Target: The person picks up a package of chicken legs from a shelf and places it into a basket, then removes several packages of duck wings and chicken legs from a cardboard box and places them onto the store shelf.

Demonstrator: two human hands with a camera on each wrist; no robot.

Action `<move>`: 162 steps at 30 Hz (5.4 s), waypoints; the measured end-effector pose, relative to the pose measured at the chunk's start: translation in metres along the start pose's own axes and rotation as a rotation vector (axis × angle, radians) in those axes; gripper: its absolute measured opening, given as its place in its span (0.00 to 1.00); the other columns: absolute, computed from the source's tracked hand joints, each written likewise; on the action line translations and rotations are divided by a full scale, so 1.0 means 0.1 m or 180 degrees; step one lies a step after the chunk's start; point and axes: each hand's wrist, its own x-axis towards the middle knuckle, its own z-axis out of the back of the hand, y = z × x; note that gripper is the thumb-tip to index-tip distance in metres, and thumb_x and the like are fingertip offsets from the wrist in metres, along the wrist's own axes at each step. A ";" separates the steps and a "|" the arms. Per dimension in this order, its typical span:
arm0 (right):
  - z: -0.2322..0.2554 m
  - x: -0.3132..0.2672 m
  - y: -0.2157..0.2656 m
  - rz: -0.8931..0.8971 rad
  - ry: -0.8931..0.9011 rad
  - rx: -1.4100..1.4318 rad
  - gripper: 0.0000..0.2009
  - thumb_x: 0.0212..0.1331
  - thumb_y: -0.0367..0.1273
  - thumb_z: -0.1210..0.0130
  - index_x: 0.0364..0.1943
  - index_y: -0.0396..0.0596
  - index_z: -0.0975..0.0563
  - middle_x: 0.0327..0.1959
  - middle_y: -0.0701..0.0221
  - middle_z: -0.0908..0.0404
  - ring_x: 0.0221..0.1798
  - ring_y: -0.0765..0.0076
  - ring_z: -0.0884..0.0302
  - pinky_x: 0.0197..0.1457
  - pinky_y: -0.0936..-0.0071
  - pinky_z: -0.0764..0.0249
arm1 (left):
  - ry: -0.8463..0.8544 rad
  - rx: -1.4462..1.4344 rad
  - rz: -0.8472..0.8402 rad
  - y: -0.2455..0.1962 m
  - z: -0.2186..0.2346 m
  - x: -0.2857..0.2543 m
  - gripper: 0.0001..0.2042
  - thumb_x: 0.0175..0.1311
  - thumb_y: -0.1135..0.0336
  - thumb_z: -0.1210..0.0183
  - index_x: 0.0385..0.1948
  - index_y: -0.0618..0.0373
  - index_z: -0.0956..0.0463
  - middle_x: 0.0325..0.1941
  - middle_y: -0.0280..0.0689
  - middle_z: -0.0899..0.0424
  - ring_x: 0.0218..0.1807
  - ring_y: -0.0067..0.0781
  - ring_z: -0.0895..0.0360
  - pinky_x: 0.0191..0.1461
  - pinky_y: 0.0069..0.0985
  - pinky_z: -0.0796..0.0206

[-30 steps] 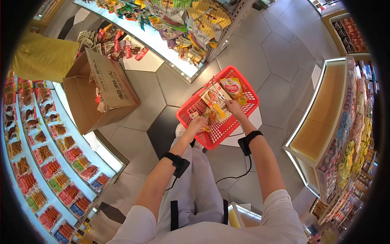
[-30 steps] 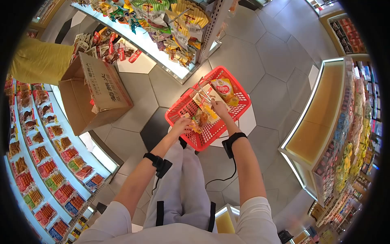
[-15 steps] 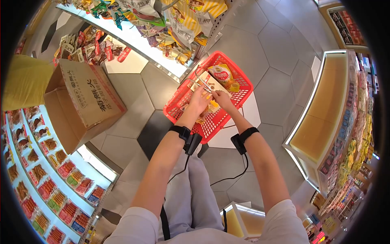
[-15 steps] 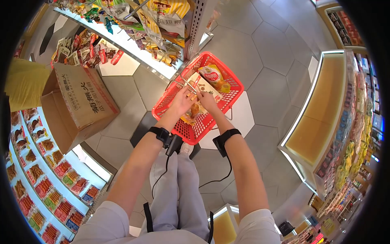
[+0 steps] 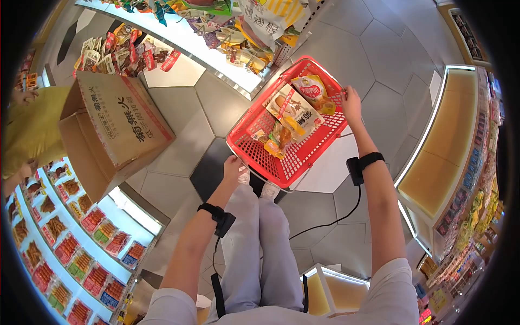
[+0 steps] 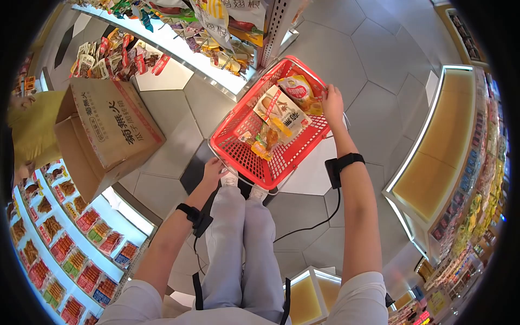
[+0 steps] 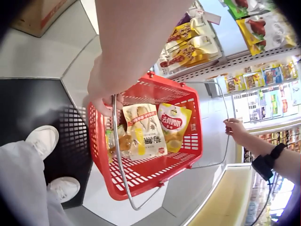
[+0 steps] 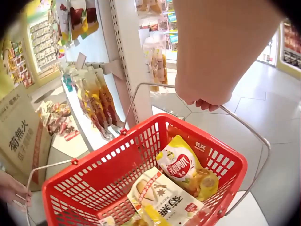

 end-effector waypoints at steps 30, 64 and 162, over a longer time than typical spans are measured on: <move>-2.72 -1.53 0.37 0.2186 0.2866 -0.3150 0.19 0.53 0.38 0.53 0.51 0.55 0.29 0.52 0.78 0.31 0.58 0.70 0.42 0.60 0.58 0.52 | 0.0757 -0.0295 0.0513 0.43 0.10 0.71 0.16 0.56 0.70 0.45 0.45 0.62 0.37 0.40 0.39 0.24 0.38 0.30 0.23 0.41 0.28 0.28; 2.72 -1.69 2.35 -0.1958 0.1954 0.4184 0.37 0.44 0.22 0.40 0.60 0.44 0.47 0.52 0.70 0.33 0.52 0.74 0.32 0.53 0.76 0.34 | 0.1491 0.1953 -0.1098 -0.81 -0.45 -0.93 0.16 0.59 0.61 0.49 0.41 0.66 0.31 0.35 0.40 0.22 0.37 0.28 0.25 0.43 0.23 0.34; 5.04 0.06 10.15 0.4441 -0.1850 0.2314 0.11 0.60 0.33 0.60 0.27 0.43 0.29 0.23 0.73 0.26 0.29 0.80 0.35 0.42 0.71 0.44 | -0.0136 -0.0187 -0.2310 -5.11 4.68 -3.60 0.08 0.63 0.69 0.52 0.39 0.61 0.30 0.34 0.36 0.22 0.35 0.22 0.25 0.38 0.18 0.33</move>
